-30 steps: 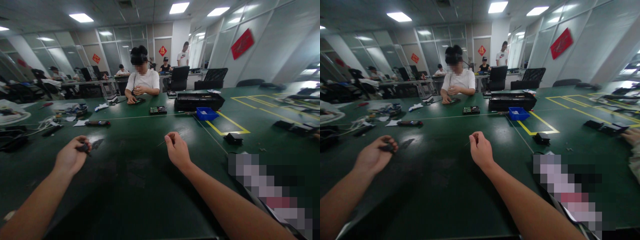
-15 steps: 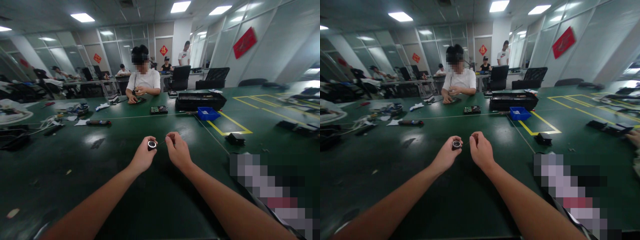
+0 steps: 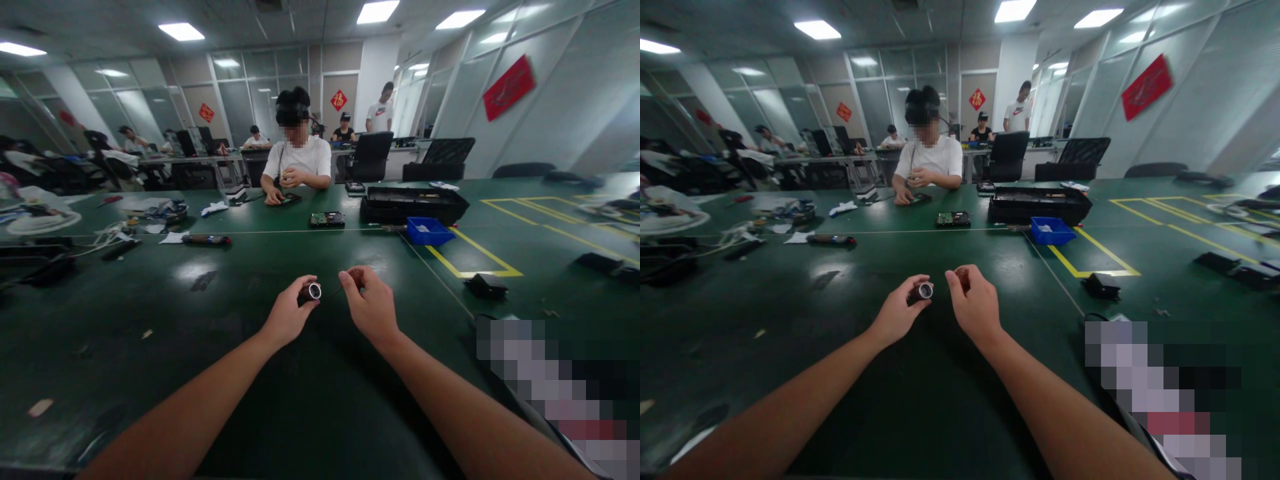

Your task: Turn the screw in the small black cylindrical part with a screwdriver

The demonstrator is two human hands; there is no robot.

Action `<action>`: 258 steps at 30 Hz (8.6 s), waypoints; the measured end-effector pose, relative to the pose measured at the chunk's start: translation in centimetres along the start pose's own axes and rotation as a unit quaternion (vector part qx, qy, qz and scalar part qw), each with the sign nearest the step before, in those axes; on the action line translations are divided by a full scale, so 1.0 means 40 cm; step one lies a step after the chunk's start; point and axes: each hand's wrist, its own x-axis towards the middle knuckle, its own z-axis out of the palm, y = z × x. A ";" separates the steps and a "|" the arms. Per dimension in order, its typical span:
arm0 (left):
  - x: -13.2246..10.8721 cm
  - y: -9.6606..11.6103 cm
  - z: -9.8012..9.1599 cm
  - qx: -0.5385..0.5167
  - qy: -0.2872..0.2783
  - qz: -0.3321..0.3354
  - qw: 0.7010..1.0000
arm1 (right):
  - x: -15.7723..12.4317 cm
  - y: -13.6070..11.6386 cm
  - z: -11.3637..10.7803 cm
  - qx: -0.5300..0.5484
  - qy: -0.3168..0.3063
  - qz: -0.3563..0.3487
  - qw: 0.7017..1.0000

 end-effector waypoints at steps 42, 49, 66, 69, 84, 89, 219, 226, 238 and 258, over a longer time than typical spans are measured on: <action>0.007 -0.014 -0.010 0.014 -0.012 0.048 0.999 | 0.000 -0.008 -0.013 -0.013 0.033 0.013 0.999; 0.008 -0.023 -0.013 0.022 -0.008 0.062 0.998 | -0.007 -0.018 -0.015 -0.010 0.004 -0.022 1.000; 0.009 -0.025 -0.016 0.035 0.019 0.039 0.998 | -0.018 -0.018 -0.005 0.033 -0.067 -0.090 0.993; 0.008 -0.024 -0.016 0.041 0.015 0.040 0.998 | -0.016 -0.019 -0.006 0.015 -0.059 -0.085 0.995; 0.007 -0.022 -0.020 0.058 0.018 0.032 0.998 | -0.016 -0.023 -0.007 0.002 -0.073 -0.033 0.997; 0.008 -0.025 -0.019 0.062 0.019 0.030 0.997 | -0.014 -0.024 -0.007 0.020 -0.075 -0.025 0.997; 0.029 -0.029 -0.038 0.149 -0.024 0.066 0.986 | -0.002 0.021 0.026 0.110 -0.079 0.055 0.989; 0.028 -0.031 -0.036 0.154 -0.024 0.057 0.986 | -0.007 0.034 0.043 0.255 -0.026 0.138 0.957; 0.040 -0.032 -0.050 0.235 -0.073 0.101 0.964 | 0.019 0.076 0.051 0.368 0.049 0.305 0.877; 0.031 -0.024 -0.048 0.197 -0.047 0.101 0.974 | 0.010 0.032 0.020 0.146 -0.041 0.145 0.978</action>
